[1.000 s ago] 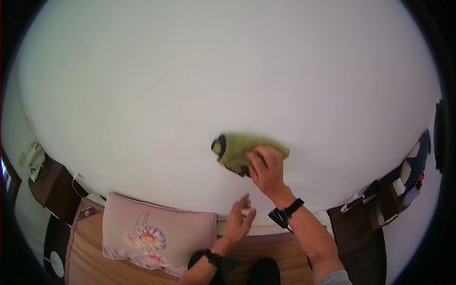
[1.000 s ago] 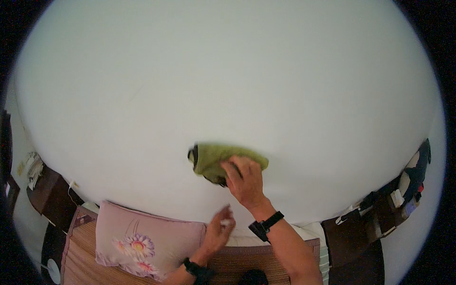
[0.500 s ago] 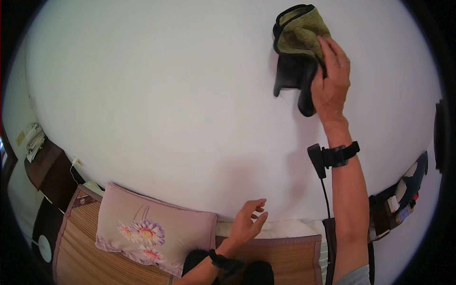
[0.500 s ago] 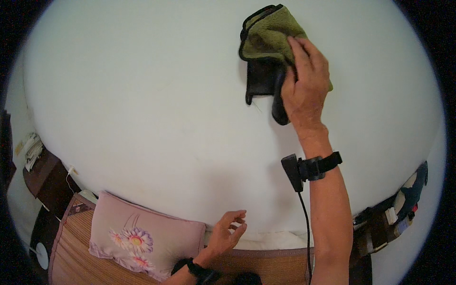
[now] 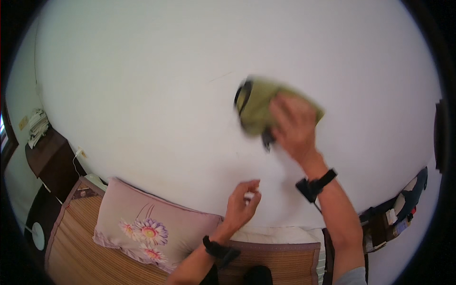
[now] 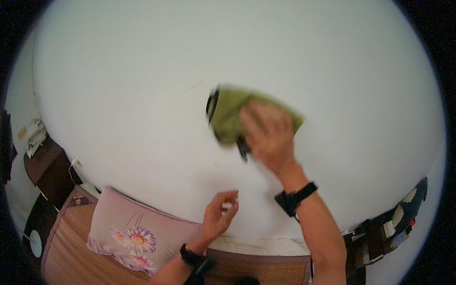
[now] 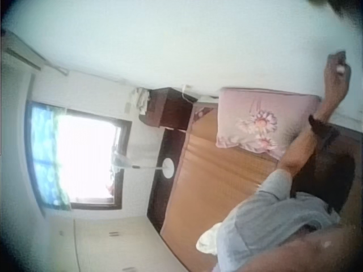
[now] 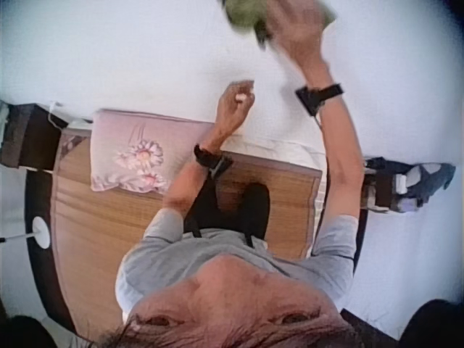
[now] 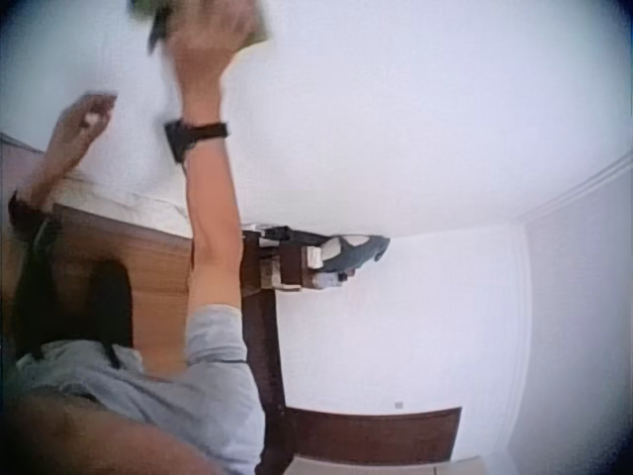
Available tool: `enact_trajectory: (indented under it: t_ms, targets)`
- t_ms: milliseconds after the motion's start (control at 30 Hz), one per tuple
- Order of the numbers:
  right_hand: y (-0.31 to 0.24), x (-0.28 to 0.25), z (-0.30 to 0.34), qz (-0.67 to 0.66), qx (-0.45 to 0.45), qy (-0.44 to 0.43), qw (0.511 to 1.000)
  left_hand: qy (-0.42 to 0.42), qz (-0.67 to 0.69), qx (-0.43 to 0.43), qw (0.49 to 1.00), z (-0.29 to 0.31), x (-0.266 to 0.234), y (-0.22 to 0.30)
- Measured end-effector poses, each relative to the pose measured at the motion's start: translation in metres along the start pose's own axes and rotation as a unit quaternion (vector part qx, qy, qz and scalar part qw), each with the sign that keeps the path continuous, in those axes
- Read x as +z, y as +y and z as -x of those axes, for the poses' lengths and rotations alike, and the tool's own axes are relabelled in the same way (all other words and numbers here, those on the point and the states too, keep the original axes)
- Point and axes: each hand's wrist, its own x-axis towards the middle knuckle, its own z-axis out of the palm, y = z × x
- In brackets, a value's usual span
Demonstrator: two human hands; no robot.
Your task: Cleaning a bedroom wall using a green microfiber cloth.
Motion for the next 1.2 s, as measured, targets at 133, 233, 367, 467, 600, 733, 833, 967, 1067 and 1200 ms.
enact_trajectory:
  t_ms: [133, 233, 367, 467, 600, 733, 833, 967, 1067, 1200]
  targets:
    - [0.039, -0.007, -0.101, 0.063, 0.073, 0.146, 0.985, 0.021, 0.037, 0.109, 0.993, -0.054, -0.005, 0.050]
    - [0.028, 0.004, -0.117, 0.050, 0.042, 0.130, 0.989, 0.059, 0.056, 0.154, 0.985, -0.073, -0.011, 0.085]
    - [-0.038, 0.035, -0.059, -0.044, 0.007, 0.015, 0.999, 0.167, 0.134, 0.136, 0.967, -0.074, -0.022, 0.071]
    - [-0.081, 0.044, 0.006, -0.131, -0.039, -0.077, 0.988, 0.179, 0.137, 0.092, 0.970, -0.054, -0.022, 0.028]
    - [-0.079, 0.038, 0.019, -0.136, -0.074, -0.117, 0.981, 0.117, 0.169, 0.001, 0.979, -0.036, -0.025, 0.000]
    - [-0.024, 0.031, -0.029, -0.050, -0.054, -0.016, 0.997, 0.069, 0.181, 0.032, 0.981, -0.042, -0.028, 0.026]
    - [0.008, 0.006, -0.082, 0.043, 0.067, 0.079, 0.994, 0.039, 0.167, 0.029, 0.985, -0.036, -0.023, 0.036]
    - [-0.004, 0.019, -0.071, 0.027, 0.073, 0.106, 0.991, 0.019, 0.157, 0.003, 0.987, -0.018, -0.010, 0.010]
    - [-0.046, 0.035, -0.010, -0.012, 0.040, 0.026, 0.999, 0.014, 0.169, -0.036, 0.985, 0.001, -0.004, -0.017]
    - [-0.101, 0.044, 0.085, -0.098, -0.021, -0.114, 0.988, 0.069, 0.194, -0.059, 0.977, 0.014, 0.004, -0.041]
